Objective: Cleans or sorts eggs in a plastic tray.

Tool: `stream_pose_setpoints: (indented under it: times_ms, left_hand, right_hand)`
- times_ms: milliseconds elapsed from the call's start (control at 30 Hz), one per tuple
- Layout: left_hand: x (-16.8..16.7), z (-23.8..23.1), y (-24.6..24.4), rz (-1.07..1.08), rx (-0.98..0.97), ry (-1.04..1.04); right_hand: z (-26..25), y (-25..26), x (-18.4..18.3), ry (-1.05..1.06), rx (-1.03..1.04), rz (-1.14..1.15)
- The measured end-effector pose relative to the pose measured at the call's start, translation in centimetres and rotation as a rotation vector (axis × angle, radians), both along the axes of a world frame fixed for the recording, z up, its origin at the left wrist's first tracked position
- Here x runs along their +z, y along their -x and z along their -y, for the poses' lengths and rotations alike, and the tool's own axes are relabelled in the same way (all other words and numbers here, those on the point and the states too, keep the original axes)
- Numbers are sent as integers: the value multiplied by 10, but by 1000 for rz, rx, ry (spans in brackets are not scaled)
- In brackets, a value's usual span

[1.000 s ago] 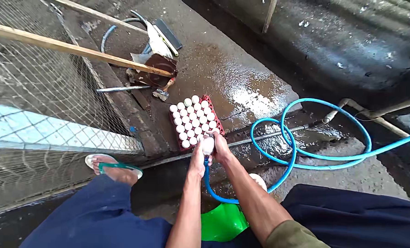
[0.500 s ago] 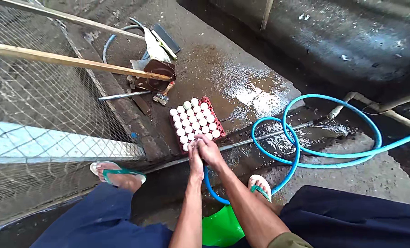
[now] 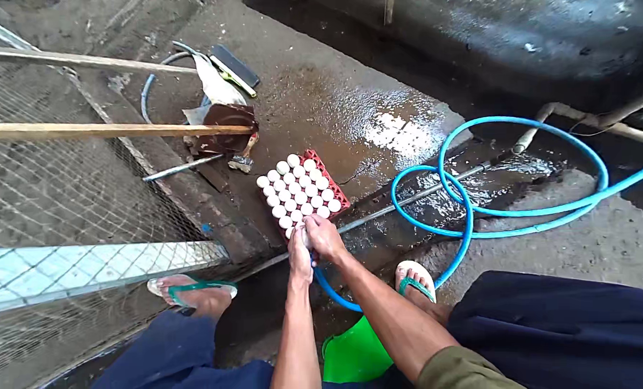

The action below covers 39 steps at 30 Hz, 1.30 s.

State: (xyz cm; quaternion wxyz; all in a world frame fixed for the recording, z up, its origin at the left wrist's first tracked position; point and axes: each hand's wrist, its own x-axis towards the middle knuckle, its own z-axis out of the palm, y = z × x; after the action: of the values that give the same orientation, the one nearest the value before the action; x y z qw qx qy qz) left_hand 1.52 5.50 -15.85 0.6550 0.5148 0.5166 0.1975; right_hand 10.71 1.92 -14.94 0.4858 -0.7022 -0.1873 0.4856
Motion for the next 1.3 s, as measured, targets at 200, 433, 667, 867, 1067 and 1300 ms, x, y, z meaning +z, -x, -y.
stream_pose_setpoints:
  times_ms: [200,433,667,867,1067,1300]
  left_hand:
    - [-4,-14,5,134,-127,357]
    - [-36,-45,17,291,-244,342]
    - [-52,-98,-17,90,-306,133]
    - [-67,-182,-100,-302,-317,-338]
    - [-94,-243,-185,-621,-639,-754]
    - [-127,-266,-213,-780,-840,-834]
  right_hand:
    - [-1,-24,-40,211,33,-279]
    - [37,5,-89,-51,577,-798]
    - [16,5,-115,-27,509,-850]
    - [4,1,-135,24,432,-921]
    - [1,-4,-146,59,384,-961]
    - [-6,-11,-150,98,390,-932]
